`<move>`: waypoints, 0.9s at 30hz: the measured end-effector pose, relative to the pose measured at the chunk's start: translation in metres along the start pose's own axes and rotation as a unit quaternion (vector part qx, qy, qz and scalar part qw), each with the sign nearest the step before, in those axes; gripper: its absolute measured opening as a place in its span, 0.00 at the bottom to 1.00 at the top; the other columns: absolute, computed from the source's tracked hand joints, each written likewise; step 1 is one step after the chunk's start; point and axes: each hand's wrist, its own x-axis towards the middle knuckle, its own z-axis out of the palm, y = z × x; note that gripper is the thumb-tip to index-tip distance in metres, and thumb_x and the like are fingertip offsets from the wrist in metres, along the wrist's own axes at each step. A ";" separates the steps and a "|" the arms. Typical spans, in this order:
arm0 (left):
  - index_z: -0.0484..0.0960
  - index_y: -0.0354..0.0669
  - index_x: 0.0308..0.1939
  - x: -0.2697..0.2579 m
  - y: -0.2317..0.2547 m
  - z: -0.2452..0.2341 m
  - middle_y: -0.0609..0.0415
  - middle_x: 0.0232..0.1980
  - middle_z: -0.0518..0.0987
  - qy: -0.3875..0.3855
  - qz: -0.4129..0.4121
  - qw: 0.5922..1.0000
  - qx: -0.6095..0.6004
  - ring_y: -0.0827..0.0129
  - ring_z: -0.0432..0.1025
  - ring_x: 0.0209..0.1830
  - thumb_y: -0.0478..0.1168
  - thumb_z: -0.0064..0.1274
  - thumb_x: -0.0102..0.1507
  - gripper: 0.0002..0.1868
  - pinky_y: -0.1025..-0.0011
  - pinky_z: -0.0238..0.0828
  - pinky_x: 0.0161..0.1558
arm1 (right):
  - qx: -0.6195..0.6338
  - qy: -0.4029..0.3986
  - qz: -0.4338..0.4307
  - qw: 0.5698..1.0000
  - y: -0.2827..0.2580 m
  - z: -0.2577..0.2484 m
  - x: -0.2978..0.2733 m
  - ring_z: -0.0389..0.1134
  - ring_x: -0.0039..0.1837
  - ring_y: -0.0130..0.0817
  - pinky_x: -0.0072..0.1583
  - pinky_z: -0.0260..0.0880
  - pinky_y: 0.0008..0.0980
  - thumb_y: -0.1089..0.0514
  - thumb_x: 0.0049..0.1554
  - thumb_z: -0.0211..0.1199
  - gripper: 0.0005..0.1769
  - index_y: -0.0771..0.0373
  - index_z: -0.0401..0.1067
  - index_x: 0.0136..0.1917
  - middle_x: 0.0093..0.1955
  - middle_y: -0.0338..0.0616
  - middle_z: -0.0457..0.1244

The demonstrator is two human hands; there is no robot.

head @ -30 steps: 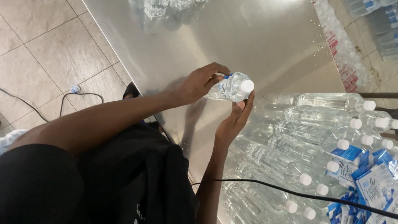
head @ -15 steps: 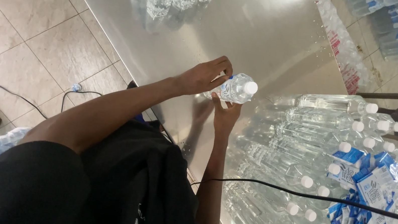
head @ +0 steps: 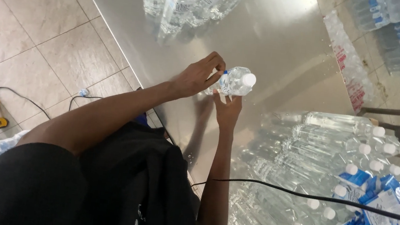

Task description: The person is manually applying labels to clear plastic water bottles on a stainless steel table.

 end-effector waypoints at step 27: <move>0.70 0.44 0.72 -0.034 0.013 0.156 0.43 0.62 0.68 -0.237 0.008 0.951 -0.198 0.37 0.81 0.52 0.29 0.46 0.70 0.25 0.49 0.83 0.47 | 0.060 0.268 0.049 0.960 0.040 -0.110 -0.194 0.75 0.62 0.44 0.60 0.80 0.40 0.60 0.67 0.69 0.24 0.66 0.71 0.74 0.62 0.58 0.71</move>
